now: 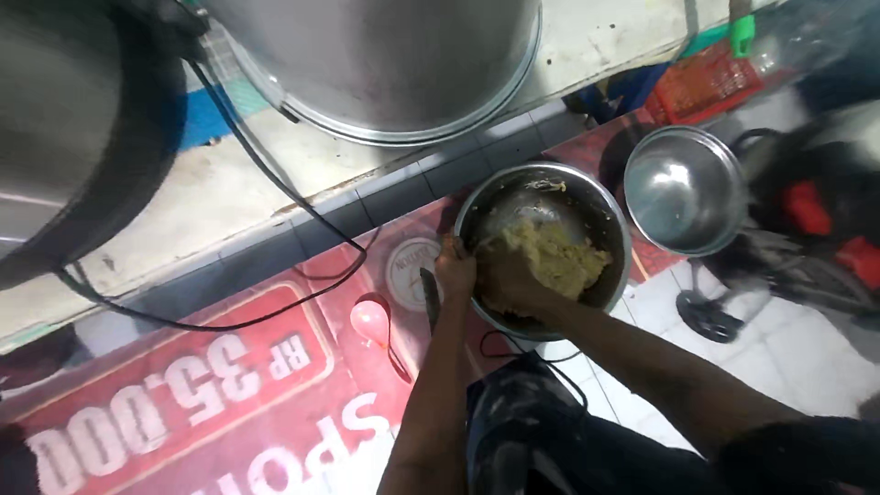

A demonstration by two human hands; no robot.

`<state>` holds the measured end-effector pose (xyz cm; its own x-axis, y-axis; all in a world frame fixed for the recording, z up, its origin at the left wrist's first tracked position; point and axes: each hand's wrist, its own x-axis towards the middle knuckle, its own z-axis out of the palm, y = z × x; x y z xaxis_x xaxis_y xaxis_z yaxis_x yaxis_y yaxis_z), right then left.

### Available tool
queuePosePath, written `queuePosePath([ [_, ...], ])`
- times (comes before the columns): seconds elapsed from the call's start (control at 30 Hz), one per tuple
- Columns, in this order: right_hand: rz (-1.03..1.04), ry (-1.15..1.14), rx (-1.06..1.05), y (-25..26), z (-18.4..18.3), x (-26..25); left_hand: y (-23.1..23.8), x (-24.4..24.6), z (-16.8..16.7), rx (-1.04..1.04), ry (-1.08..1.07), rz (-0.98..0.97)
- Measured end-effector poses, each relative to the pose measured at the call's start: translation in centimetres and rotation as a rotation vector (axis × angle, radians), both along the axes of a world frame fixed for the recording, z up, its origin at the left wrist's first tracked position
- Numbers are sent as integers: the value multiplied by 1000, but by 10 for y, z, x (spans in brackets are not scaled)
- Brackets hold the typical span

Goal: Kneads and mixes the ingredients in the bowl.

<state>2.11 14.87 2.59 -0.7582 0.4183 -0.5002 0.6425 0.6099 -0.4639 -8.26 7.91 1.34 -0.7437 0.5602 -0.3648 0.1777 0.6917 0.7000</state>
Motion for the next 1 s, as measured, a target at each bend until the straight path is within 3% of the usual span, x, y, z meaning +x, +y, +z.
queuePosePath([
  [0.17,77,16,133,11,-21,76,0,0,2,-34,-38,-6],
  [0.4,-69,3,291,59,-58,30,0,-2,1,-26,-14,-45],
  [0.5,13,-11,240,60,-45,36,0,-1,0,-49,-14,-33],
  [0.6,45,-69,109,62,7,48,-2,1,3,-63,-34,-39],
  [0.67,-106,-31,111,74,40,57,-1,-1,7,-81,-47,-43],
  [0.73,-377,40,123,100,46,65,1,-2,5,-86,-45,-40],
  [0.83,-676,184,18,127,-11,53,-1,0,3,-65,-23,-44],
  [0.9,-546,171,186,100,-62,21,-3,1,2,-37,3,-42],
  [0.93,-435,147,333,78,-72,6,-3,0,1,-29,19,-40],
  [1.0,-382,109,353,55,-73,-1,-4,0,1,-32,10,-41],
])
